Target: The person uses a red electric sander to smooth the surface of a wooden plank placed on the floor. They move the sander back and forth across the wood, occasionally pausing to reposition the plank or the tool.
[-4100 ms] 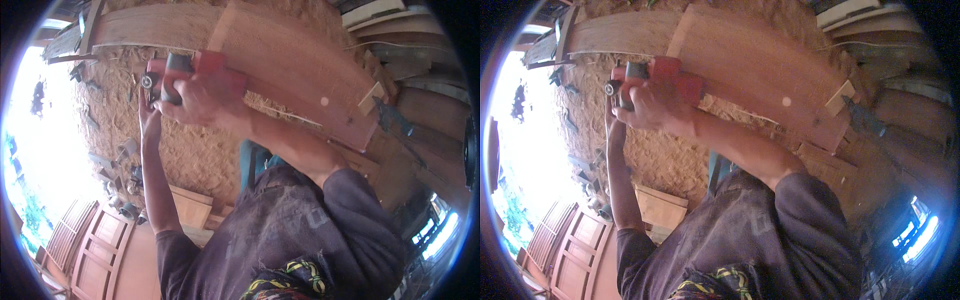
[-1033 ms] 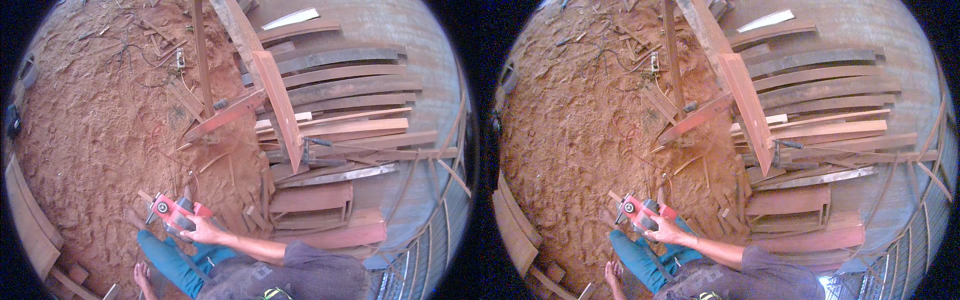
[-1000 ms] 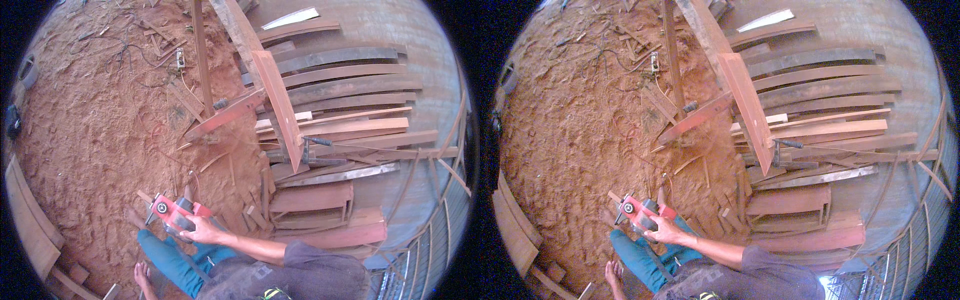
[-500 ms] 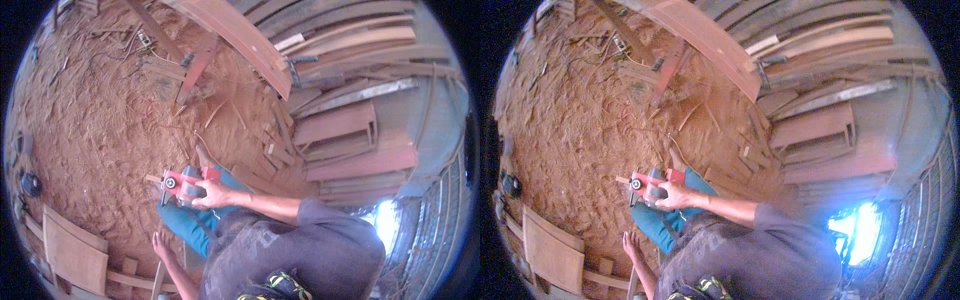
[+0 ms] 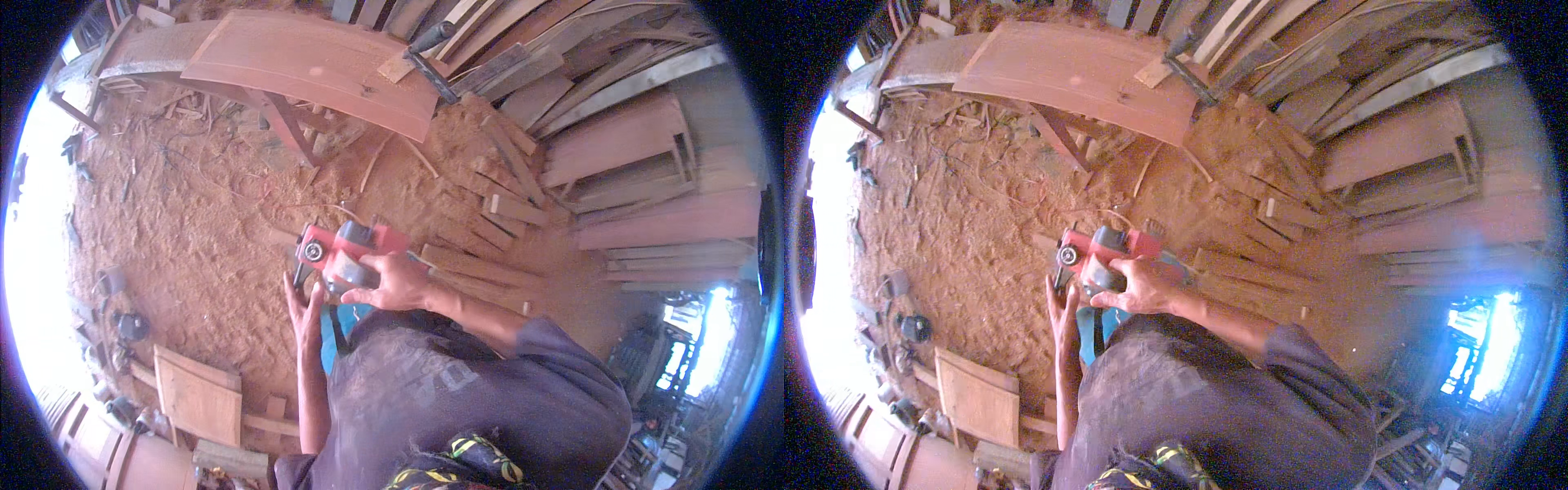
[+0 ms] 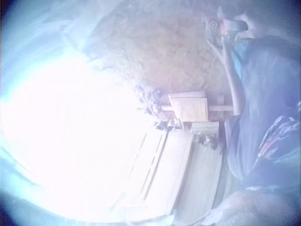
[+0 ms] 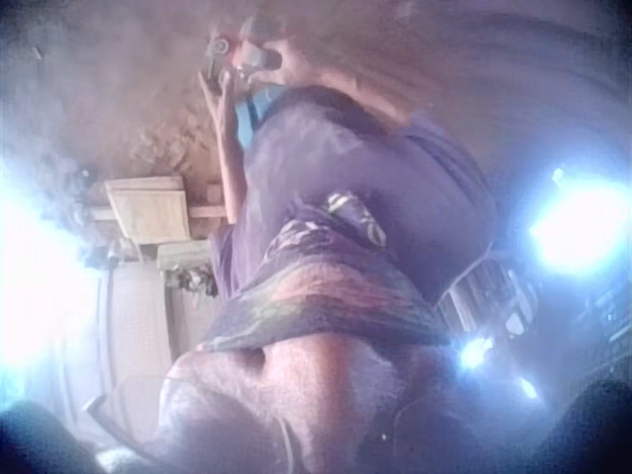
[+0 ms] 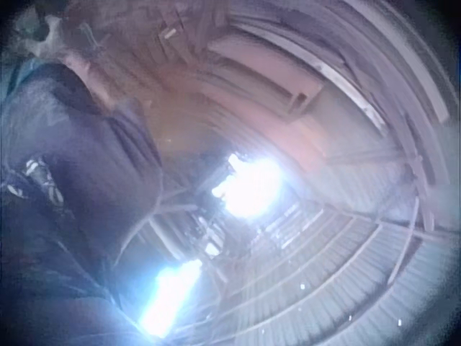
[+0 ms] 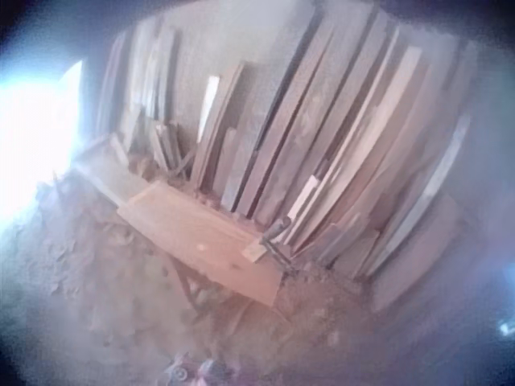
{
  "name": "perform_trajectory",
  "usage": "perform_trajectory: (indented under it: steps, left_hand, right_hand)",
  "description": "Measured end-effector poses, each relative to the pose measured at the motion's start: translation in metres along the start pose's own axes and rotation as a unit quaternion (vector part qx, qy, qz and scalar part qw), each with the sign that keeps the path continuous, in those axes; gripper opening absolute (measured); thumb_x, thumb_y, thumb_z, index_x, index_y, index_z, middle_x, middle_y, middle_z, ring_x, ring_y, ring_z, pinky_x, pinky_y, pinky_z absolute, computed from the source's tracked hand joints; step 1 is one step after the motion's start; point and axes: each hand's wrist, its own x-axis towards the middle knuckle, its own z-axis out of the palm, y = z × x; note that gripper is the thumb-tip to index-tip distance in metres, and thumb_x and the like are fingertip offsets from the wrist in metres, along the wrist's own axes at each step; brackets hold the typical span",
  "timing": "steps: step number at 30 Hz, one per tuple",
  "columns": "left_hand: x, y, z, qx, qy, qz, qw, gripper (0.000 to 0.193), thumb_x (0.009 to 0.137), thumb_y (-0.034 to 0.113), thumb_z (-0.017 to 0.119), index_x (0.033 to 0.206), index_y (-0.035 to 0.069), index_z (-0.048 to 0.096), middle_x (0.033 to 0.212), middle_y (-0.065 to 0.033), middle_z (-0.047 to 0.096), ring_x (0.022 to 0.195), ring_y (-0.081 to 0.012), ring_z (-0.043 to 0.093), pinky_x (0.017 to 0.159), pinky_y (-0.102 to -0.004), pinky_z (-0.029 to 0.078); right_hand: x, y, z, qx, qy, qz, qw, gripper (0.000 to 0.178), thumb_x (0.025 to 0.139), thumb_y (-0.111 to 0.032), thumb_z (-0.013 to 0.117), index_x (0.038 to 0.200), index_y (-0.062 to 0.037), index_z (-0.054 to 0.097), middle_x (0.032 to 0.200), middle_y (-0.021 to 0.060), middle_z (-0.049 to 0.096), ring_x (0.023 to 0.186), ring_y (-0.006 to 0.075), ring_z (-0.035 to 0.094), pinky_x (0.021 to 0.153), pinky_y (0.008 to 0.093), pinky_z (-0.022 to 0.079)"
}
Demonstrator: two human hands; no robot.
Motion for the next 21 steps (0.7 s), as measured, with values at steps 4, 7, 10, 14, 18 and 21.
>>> perform_trajectory:
  steps: [4,7,10,14,18,21]
  left_hand:
    - [0.02,0.023,0.087,0.011,-0.029,-0.002,1.0,0.113,0.098,0.024,0.082,0.175,-0.001,0.004,0.174,-0.0251,0.029,0.151,-0.0305,0.045,0.124,-0.0424,0.038]
    - [0.031,0.053,0.147,0.01,-0.047,-0.012,0.999,0.12,0.096,0.02,0.085,0.175,0.0,-0.002,0.171,-0.0245,0.033,0.131,-0.0277,0.06,0.11,-0.0405,0.051]
    - [0.048,0.061,0.182,0.024,-0.084,-0.009,0.996,0.129,0.092,0.02,0.089,0.175,0.002,-0.008,0.17,-0.0247,0.034,0.152,-0.0332,0.045,0.123,-0.043,0.043]
    - [0.065,0.084,0.237,0.026,-0.089,0.001,0.996,0.137,0.088,0.033,0.094,0.174,0.0,-0.007,0.175,-0.0295,0.025,0.159,-0.0379,0.037,0.127,-0.0458,0.038]
    - [0.081,0.095,0.27,0.092,-0.082,-0.003,0.992,0.147,0.082,0.045,0.097,0.173,-0.004,-0.008,0.176,-0.0323,0.018,0.162,-0.0408,0.032,0.13,-0.0469,0.034]
    - [0.089,0.084,0.27,0.164,-0.052,0.04,0.984,0.153,0.079,0.05,0.099,0.171,-0.008,-0.009,0.177,-0.0325,0.013,0.164,-0.0417,0.026,0.131,-0.0471,0.034]
  right_hand:
    - [-0.011,0.04,-0.073,-0.05,0.074,-0.064,0.994,0.08,0.085,-0.076,0.081,0.119,-0.0034,0.078,0.089,0.0241,0.079,0.083,0.0424,0.079,0.081,0.052,0.061]
    - [-0.017,0.047,-0.131,-0.042,0.073,-0.07,0.994,0.069,0.093,-0.066,0.08,0.12,-0.0026,0.076,0.089,0.0241,0.078,0.088,0.0408,0.08,0.078,0.0499,0.061]
    - [-0.019,0.055,-0.174,-0.064,0.146,-0.11,0.981,0.065,0.098,-0.064,0.074,0.114,-0.0012,0.076,0.085,0.0248,0.077,0.083,0.0436,0.079,0.074,0.0509,0.06]
    - [-0.012,0.062,-0.225,-0.063,0.116,-0.015,0.991,0.058,0.102,-0.058,0.07,0.105,-0.001,0.076,0.082,0.0257,0.075,0.08,0.0443,0.077,0.071,0.0515,0.058]
    - [-0.002,0.078,-0.248,-0.066,0.142,-0.034,0.987,0.048,0.102,-0.048,0.071,0.096,-0.0003,0.075,0.079,0.0256,0.073,0.078,0.0434,0.076,0.068,0.0518,0.056]
    - [0.007,0.082,-0.248,-0.071,0.14,-0.047,0.986,0.041,0.101,-0.039,0.072,0.09,0.0009,0.074,0.077,0.0257,0.072,0.076,0.0428,0.076,0.067,0.0509,0.056]
